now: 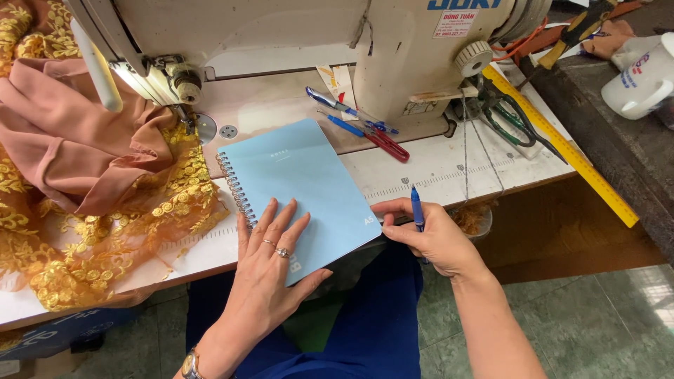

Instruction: The person sits with a notebook on their lap and uses a blue pen to write on the pages. They flip through the notebook to find a page, write several lines of text, and then close the notebook.

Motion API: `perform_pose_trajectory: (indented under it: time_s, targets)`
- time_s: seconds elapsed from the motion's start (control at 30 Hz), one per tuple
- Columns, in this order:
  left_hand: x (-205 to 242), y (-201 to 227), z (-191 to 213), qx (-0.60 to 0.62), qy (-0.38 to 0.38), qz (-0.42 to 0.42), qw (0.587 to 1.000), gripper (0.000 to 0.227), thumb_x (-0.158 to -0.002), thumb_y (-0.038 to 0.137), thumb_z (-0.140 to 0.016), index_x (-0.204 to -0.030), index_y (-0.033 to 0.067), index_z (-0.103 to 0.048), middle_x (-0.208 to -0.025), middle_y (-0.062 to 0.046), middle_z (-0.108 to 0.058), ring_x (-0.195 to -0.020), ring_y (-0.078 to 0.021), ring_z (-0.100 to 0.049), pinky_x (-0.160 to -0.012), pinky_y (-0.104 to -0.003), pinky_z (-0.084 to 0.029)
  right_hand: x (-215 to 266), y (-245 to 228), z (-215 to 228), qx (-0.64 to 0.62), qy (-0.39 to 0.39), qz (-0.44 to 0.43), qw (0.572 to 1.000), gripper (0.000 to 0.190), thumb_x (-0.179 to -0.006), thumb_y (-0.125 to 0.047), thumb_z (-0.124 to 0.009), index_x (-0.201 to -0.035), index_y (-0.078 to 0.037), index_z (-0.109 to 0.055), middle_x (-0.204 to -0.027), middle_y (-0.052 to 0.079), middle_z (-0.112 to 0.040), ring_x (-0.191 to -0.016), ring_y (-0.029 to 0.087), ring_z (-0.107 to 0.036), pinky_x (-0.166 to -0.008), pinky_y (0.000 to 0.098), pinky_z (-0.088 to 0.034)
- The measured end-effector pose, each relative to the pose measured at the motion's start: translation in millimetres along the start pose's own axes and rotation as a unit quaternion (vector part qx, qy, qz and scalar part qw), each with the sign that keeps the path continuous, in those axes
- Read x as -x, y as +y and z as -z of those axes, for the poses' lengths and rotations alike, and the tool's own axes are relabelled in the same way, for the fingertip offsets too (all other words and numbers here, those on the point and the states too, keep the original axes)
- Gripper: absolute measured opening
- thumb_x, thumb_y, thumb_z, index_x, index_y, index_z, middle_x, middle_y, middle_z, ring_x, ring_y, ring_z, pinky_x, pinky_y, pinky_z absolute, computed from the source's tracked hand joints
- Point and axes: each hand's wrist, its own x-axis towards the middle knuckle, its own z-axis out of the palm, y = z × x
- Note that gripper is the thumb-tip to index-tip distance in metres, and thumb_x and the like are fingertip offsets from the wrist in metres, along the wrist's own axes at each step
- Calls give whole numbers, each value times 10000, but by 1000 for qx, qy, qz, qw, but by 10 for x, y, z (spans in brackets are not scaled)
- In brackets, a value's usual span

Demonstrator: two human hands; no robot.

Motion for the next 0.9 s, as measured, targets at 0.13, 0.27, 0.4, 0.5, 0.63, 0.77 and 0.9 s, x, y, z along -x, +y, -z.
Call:
perform_pose_trajectory:
  time_s: [0.13, 0.27, 0.4, 0.5, 0.63, 0.77, 0.9]
  targets:
    - [-5, 2, 2, 2, 3, -4, 1000, 751, -790, 486, -722, -1379, 115, -439, -1475, -120, -427, -1418, -363, -318, -1134, -651, -131, 6, -15, -2, 5, 3, -1, 1000, 336, -820, -58, -670, -1152, -57, -721, -768, 0, -553, -447, 38, -234, -418, 205, -118]
    - [-6, 6, 7, 3, 5, -4, 1000, 750, -795, 481, -721, -1382, 111, -436, -1474, -124, -427, -1418, -362, -319, -1138, -644, -134, 13, -26, -2, 5, 0, -4, 1000, 341, -827, -54, -667, -1164, -53, -718, -760, -9, -561, -436, 36, -230, -412, 206, -120]
    - [-3, 5, 9, 5, 5, -6, 1000, 745, -799, 478, -720, -1380, 108, -437, -1476, -125, -424, -1419, -364, -318, -1139, -643, -134, 20, -26, -2, 8, 0, 1, 1000, 339, -831, -56, -666, -1166, -56, -720, -749, -18, -558, -434, 36, -222, -415, 210, -121]
    - [1, -3, 2, 6, 4, -5, 1000, 743, -797, 483, -717, -1378, 110, -441, -1477, -125, -423, -1418, -364, -318, -1138, -644, -130, 10, -12, -1, 9, -1, 7, 1000, 340, -829, -50, -662, -1164, -51, -717, -769, -13, -550, -435, 38, -233, -415, 208, -122]
    - [2, -4, -1, 4, 7, -6, 1000, 742, -793, 480, -724, -1372, 110, -446, -1474, -126, -427, -1416, -365, -324, -1134, -648, -141, 8, -12, -1, 8, -3, 7, 1000, 335, -828, -61, -666, -1159, -49, -717, -765, -13, -544, -439, 40, -237, -418, 208, -130]
    - [5, 2, -2, 4, 11, -6, 1000, 742, -791, 479, -727, -1371, 109, -450, -1474, -123, -429, -1414, -364, -328, -1136, -648, -144, 15, -24, -13, 5, 1, 7, 1000, 315, -829, -48, -672, -1141, -43, -718, -762, -6, -553, -439, 38, -240, -413, 210, -126]
    - [2, 5, 2, 7, 11, -5, 1000, 739, -788, 470, -733, -1367, 106, -453, -1469, -122, -435, -1411, -363, -333, -1136, -644, -148, 11, -18, -13, 8, 6, 6, 1000, 300, -825, -52, -675, -1122, -47, -720, -766, -17, -556, -448, 28, -238, -414, 205, -122]
